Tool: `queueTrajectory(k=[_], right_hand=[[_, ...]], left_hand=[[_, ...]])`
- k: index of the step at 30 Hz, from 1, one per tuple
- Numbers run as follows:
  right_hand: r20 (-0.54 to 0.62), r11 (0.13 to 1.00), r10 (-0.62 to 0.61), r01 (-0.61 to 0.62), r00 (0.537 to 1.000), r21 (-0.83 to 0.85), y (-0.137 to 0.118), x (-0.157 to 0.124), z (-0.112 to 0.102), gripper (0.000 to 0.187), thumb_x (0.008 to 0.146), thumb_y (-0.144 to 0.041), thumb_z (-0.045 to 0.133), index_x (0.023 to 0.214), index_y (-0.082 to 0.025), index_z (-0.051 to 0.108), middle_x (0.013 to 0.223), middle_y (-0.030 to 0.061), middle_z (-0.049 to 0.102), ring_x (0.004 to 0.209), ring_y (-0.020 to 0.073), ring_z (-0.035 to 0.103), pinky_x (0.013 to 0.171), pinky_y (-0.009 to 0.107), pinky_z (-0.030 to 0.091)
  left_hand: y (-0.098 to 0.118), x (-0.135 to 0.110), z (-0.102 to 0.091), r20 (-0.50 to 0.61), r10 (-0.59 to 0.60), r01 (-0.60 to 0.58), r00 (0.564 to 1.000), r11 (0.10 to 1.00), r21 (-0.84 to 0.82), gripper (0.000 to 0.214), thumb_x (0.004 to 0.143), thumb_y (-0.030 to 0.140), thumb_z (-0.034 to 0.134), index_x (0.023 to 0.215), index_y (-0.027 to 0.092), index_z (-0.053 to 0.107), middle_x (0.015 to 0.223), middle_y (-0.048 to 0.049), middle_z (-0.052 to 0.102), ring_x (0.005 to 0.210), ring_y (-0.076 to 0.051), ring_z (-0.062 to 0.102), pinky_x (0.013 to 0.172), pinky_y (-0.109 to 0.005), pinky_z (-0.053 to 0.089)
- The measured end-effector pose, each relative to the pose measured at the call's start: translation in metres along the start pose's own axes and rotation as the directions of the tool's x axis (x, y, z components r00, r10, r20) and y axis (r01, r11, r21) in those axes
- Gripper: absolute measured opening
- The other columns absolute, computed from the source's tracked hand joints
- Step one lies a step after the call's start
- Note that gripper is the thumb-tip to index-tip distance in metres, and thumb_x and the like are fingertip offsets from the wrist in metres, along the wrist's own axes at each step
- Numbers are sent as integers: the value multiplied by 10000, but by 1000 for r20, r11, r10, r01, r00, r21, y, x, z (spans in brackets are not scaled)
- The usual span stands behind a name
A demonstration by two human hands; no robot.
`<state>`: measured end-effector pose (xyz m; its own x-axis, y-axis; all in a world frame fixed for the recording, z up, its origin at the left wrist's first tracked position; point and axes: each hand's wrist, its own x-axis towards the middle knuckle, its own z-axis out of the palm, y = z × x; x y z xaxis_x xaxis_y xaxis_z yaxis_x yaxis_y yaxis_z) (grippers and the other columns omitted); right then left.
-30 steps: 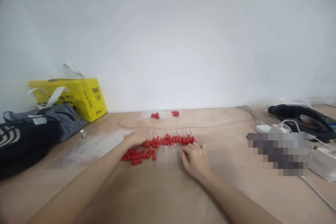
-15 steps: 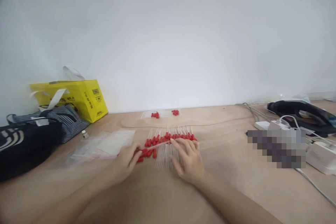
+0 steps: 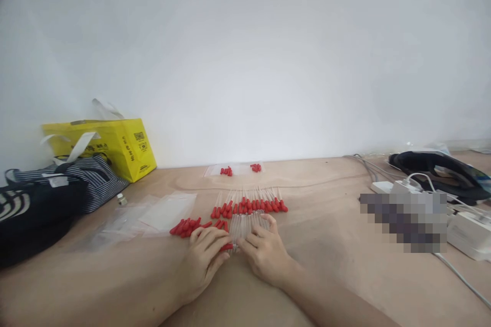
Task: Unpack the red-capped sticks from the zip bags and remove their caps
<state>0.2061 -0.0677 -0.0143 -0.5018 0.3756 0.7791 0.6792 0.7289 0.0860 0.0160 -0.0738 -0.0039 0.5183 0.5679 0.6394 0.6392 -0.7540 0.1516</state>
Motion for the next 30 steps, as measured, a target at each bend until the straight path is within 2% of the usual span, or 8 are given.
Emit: queueTrajectory(k=[4,7,18,20,23,27,30], right_hand=[[11,1000,-7,7,1000,19,-2,2,-2,169,803,-163,423,711,-193,561,505,-46,493,598,102,429,883,413,198],[16,999,-2,1,1000,39,-2,2,-2,174,801,-178,433,666,-194,541,486,-54,483,602,100,423,887,415,186],[34,994,9,-12,999,105,-1,0,-4,185,799,-189,430,653,-198,543,487,-53,491,617,104,427,887,418,168],[31,991,57,-60,998,117,4,-3,-7,189,799,-182,424,664,-198,555,493,-46,490,618,109,429,872,412,182],[43,975,192,-196,980,106,12,-9,-10,201,809,-176,412,715,-197,588,535,-24,513,616,119,428,805,367,239],[117,930,352,-361,929,64,14,-13,-3,268,829,-134,349,924,-187,594,663,24,558,648,136,467,677,298,288],[143,895,434,-444,890,45,11,-11,7,338,815,-98,321,1062,-176,538,768,55,566,682,150,496,655,288,318]], left_hand=[[-1,1,4,-53,16,-15,998,1000,11,193,851,234,398,759,217,567,786,12,609,787,-151,499,793,-351,244],[-4,-1,5,-52,14,-12,999,1000,23,209,846,243,407,690,203,540,739,23,600,758,-150,494,800,-368,227],[-5,-6,-5,0,31,-31,1000,998,51,199,818,161,390,672,195,521,748,9,574,780,-154,486,819,-382,228],[-11,-8,-7,-4,5,-5,1000,998,63,210,819,131,361,694,190,520,764,-3,571,786,-155,492,800,-369,262],[-19,-11,-13,-35,-36,40,999,994,99,193,833,139,359,757,188,530,782,-18,565,765,-153,504,723,-314,338],[-17,-9,-18,-56,-29,31,998,999,37,179,844,195,373,854,195,552,779,-24,553,721,-132,528,666,-244,419],[-16,-2,-23,-79,-105,106,991,994,11,201,826,206,376,925,189,550,820,-45,561,768,-147,554,704,-256,450]])
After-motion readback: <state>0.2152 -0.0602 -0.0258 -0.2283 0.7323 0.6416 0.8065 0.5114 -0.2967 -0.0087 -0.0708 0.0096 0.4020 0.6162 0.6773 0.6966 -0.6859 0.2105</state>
